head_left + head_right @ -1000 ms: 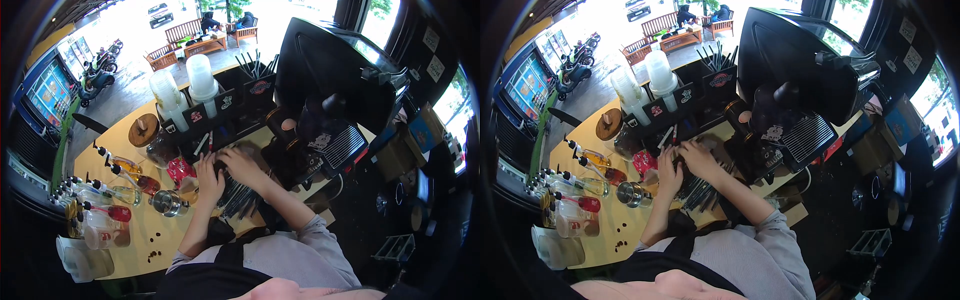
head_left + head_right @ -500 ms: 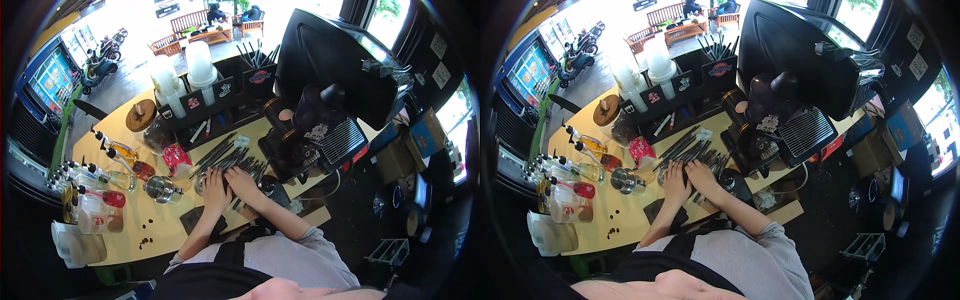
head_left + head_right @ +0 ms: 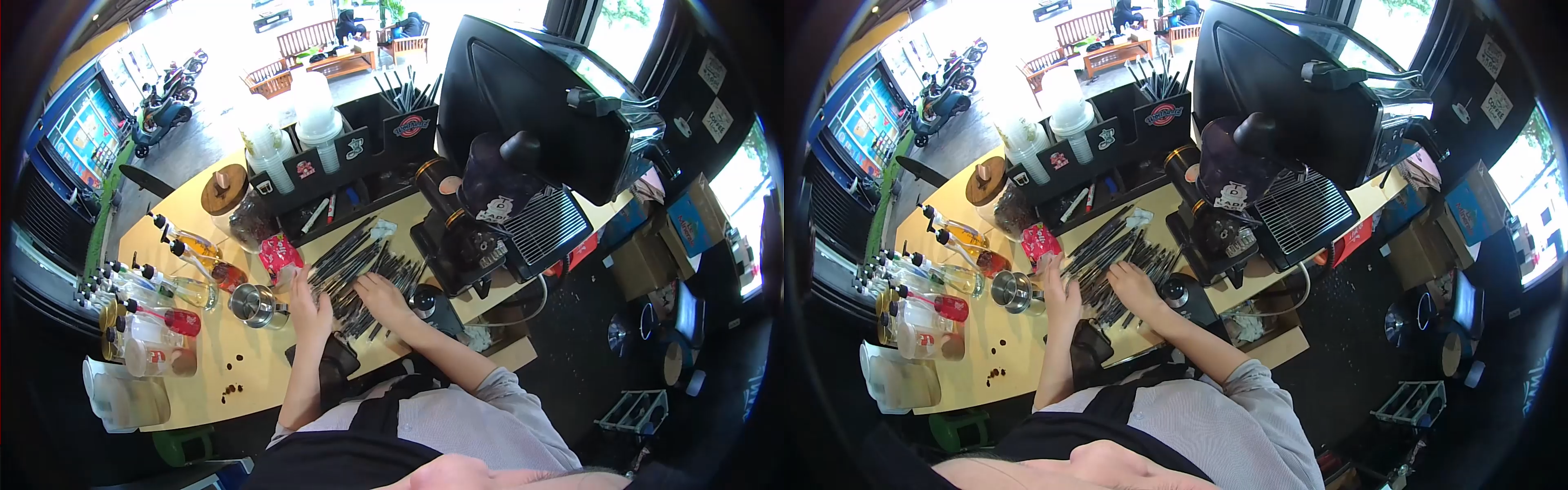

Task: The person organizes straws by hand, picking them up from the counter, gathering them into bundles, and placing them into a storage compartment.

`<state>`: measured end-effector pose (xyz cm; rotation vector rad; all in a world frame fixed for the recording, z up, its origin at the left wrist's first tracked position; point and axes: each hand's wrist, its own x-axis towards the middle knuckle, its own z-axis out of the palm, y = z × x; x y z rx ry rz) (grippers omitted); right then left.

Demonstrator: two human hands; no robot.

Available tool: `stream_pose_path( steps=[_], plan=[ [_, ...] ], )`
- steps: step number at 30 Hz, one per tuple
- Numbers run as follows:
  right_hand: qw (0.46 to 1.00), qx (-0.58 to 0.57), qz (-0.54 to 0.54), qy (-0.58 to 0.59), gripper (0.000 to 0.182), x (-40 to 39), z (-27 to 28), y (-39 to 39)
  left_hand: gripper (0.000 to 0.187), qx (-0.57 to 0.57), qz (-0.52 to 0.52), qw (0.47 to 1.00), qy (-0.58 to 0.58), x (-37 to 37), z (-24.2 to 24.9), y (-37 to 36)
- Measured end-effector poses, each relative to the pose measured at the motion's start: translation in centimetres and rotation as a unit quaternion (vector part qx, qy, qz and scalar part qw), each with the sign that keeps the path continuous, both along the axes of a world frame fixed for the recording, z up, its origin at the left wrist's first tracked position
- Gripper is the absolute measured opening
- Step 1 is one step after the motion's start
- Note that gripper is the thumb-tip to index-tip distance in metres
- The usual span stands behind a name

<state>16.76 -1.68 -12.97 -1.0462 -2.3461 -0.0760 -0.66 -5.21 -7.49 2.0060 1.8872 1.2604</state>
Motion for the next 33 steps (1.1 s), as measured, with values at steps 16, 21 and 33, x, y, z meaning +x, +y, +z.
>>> stream_pose_path(
  steps=[16, 21, 33],
  plan=[
    [0.979, -0.141, -0.022, -0.143, 0.025, -0.4, 1.4, -0.1, 0.042, 0.010, -0.003, 0.996, -0.083, -0.6, 0.2, -2.6],
    [0.991, -0.082, -0.038, -0.098, 0.024, -0.8, -0.7, 0.2, 0.040, -0.003, -0.011, 0.997, -0.080, -0.1, 0.3, -3.0],
    [0.993, -0.035, -0.002, 0.116, 0.023, -0.2, 5.3, 1.6, 0.041, 0.084, -0.054, 0.991, -0.090, -0.1, 1.3, -1.7]
  ],
)
